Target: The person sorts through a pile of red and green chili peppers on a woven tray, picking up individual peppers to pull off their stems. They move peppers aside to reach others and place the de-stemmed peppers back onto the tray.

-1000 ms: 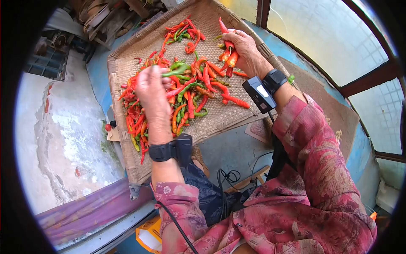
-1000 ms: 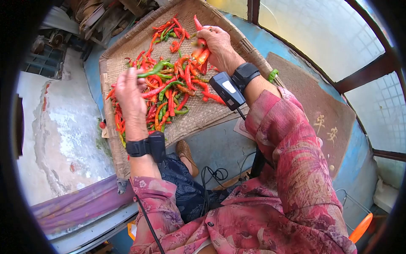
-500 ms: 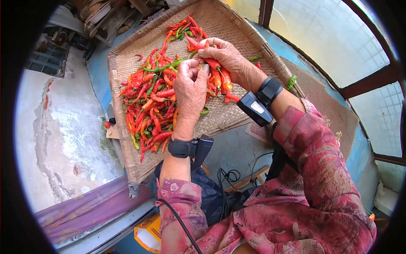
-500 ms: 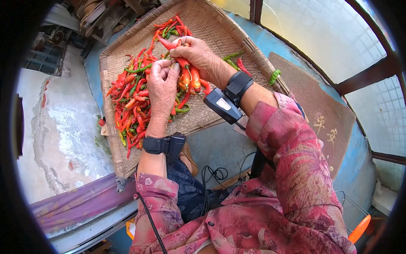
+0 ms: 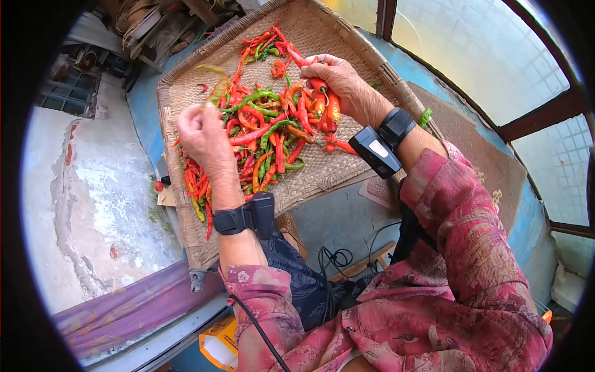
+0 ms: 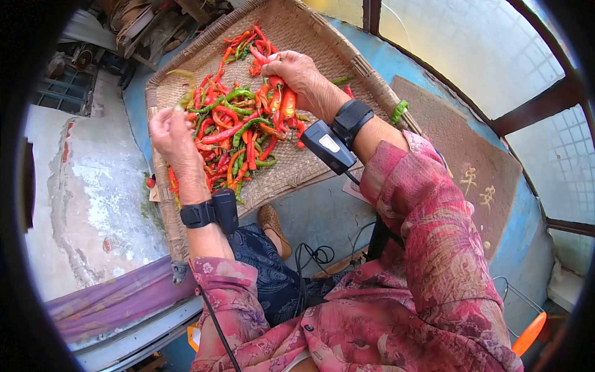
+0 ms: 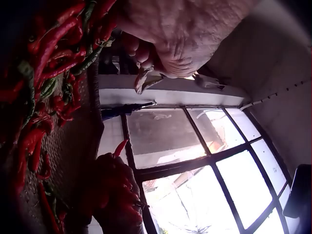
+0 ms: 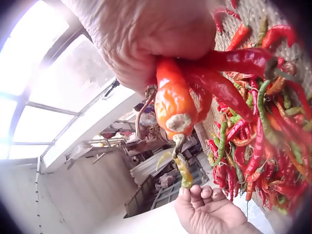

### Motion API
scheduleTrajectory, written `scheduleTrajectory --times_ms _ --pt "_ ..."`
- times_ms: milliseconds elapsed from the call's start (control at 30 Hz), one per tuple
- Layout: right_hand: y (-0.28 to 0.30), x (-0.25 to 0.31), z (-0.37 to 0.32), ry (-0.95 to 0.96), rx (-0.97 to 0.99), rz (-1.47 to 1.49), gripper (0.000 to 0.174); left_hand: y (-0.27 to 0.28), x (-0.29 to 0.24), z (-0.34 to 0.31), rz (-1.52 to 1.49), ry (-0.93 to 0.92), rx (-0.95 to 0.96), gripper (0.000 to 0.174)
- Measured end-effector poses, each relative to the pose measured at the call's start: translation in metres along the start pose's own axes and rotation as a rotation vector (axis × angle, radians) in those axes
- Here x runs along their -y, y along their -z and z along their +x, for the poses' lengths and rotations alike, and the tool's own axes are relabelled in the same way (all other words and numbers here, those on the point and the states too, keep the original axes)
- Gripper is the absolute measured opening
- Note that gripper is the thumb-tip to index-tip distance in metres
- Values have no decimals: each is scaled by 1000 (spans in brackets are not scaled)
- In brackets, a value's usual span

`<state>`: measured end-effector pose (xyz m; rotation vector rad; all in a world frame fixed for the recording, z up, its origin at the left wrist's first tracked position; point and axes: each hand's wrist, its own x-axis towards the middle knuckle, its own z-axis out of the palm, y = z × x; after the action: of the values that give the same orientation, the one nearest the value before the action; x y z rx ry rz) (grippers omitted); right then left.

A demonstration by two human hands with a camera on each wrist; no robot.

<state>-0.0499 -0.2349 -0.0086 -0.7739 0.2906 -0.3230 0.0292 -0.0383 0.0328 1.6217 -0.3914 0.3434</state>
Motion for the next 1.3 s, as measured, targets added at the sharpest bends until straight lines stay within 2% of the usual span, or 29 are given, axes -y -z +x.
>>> scheduleTrajectory --times_ms 100,133,200,233,300,333,400,433,467,500,567,600,667,700,767,867,900,967,1033,1100,1167,1233,1300 --pt "1 -6 3 73 -13 -81 16 0 4 0 139 -41 -51 25" --pt "-1 -7 2 73 -11 -80 16 -5 -6 -9 230 -40 16 31" --pt "-7 -13 0 180 4 -252 15 -19 -14 -25 183 115 375 27" --pt "-10 -16 -1 177 5 -253 15 -29 -6 -37 13 111 489 27" --pt "-14 -22 -3 299 76 -388 13 -41 -1 -52 -87 245 672 28" --pt "-13 -25 0 412 98 -591 14 -45 -3 -57 -142 289 699 31" --pt "-9 -24 0 357 128 -532 16 -46 -8 -59 -197 334 726 33" --pt "-9 -23 -1 304 157 -473 18 -44 -9 -57 -226 423 743 31" --pt "-9 -23 1 356 141 -592 22 -43 -10 -56 -254 511 759 28" --pt "-11 -20 -2 356 142 -593 22 -43 -9 -56 -255 511 758 28" --pt "-13 -14 -8 377 135 -827 23 -41 -6 -57 -239 534 773 22" --pt "-12 -17 -6 375 135 -826 23 -40 -4 -56 -237 535 773 22" --pt "-10 -21 1 244 63 -514 22 -38 1 -50 -323 562 642 18" --pt "-8 -19 2 247 62 -515 22 -34 4 -41 -387 541 592 17" --pt "-3 -14 2 114 -59 -248 22 -23 10 -25 -547 496 452 18" --pt "-1 -9 -1 94 -87 -225 24 -7 19 -5 -695 440 151 25" --pt "-2 -9 -2 88 -94 -227 26 -4 17 1 -716 444 95 26" --pt "-4 -9 -4 94 -78 -246 27 3 15 1 -687 517 106 27" --pt "-5 -12 -4 99 -62 -266 29 -4 10 -12 -503 481 330 27" --pt "-6 -16 -2 195 22 -355 29 -20 1 -35 -253 438 572 23" --pt "-13 -17 -6 248 -5 -435 31 -38 -2 -60 -10 341 809 32" --pt "-13 -20 -4 302 -31 -514 32 -43 2 -63 -22 388 822 30" --pt "-10 -23 0 485 -50 -888 35 -41 1 -61 52 399 877 28"
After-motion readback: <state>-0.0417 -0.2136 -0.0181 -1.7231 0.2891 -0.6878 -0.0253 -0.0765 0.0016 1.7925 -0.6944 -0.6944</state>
